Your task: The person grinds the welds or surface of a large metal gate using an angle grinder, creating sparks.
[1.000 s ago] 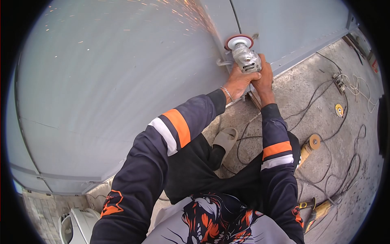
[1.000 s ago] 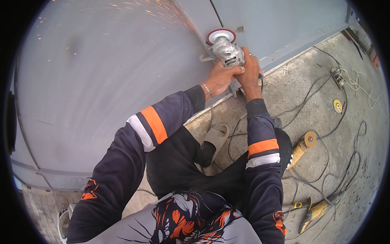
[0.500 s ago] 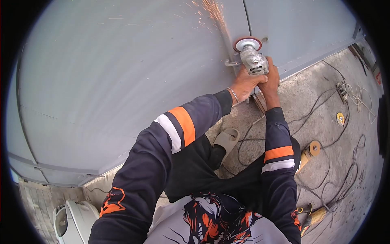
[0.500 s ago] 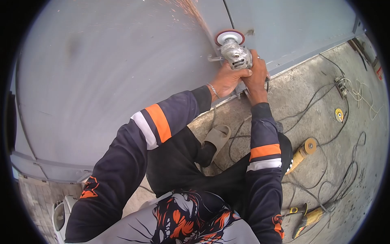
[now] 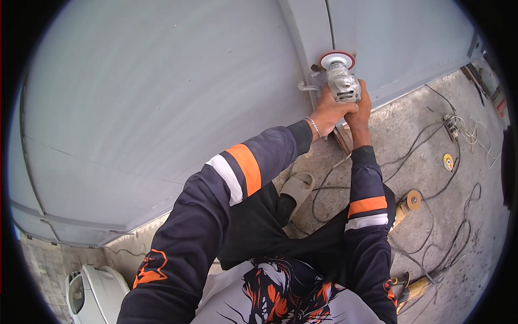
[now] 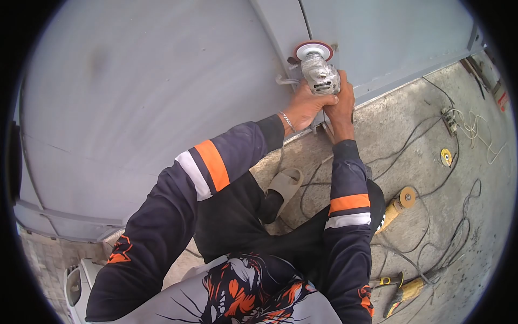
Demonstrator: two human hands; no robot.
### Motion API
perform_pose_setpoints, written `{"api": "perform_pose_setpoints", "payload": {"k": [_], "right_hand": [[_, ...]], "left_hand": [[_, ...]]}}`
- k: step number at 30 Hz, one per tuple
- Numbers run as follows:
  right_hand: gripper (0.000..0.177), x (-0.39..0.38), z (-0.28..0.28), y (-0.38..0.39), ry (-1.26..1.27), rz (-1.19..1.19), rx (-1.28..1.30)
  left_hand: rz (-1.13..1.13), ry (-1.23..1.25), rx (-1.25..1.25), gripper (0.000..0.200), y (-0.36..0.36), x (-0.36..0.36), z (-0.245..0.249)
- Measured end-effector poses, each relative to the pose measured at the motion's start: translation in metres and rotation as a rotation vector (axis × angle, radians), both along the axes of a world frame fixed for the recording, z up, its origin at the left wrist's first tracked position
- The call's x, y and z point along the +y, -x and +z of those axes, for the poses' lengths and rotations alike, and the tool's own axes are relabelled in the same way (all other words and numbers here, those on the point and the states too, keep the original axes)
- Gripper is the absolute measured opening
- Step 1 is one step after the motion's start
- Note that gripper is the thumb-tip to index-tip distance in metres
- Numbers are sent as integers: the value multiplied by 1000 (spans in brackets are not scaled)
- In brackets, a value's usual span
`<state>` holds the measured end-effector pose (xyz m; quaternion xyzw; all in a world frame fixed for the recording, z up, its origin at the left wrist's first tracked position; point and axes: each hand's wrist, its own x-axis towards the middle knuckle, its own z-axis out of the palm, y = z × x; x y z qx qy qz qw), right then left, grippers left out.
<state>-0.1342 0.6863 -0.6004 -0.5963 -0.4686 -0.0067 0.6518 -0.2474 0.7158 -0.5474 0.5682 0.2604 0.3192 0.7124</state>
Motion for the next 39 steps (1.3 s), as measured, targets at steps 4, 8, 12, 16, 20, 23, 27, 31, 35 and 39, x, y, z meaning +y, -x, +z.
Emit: {"api": "perform_pose_setpoints", "payload": {"k": [4, 8, 12, 16, 20, 23, 27, 31, 35, 39], "right_hand": [[54, -4, 1, -2, 17, 19, -5], [56, -2, 2, -1, 30, 0, -50], [56, -3, 1, -1, 17, -13, -84], [54, -4, 2, -2, -3, -24, -119], [53, -4, 1, 1, 27, -37, -101], [53, -8, 4, 0, 15, -30, -124], [53, -6, 5, 2, 14, -37, -130], [55, -7, 6, 4, 4, -37, -124], [57, -7, 6, 3, 20, -7, -111], [58, -5, 3, 3, 33, -33, -117]], "left_hand": [[23, 15, 14, 77, 0, -6, 2], [13, 29, -9, 80, 2, -6, 5], [-9, 47, -27, 89, 4, -5, 5], [-26, 64, -67, 93, 3, -2, -1], [-25, 66, -31, 92, 3, 1, -2], [-36, 49, -29, 86, 4, -2, 3], [-11, 18, -4, 73, 6, -6, 8], [-18, 16, -36, 71, 7, -5, 5], [5, 34, -41, 72, 7, -8, 4], [17, 46, -40, 73, 7, -7, 4]]}}
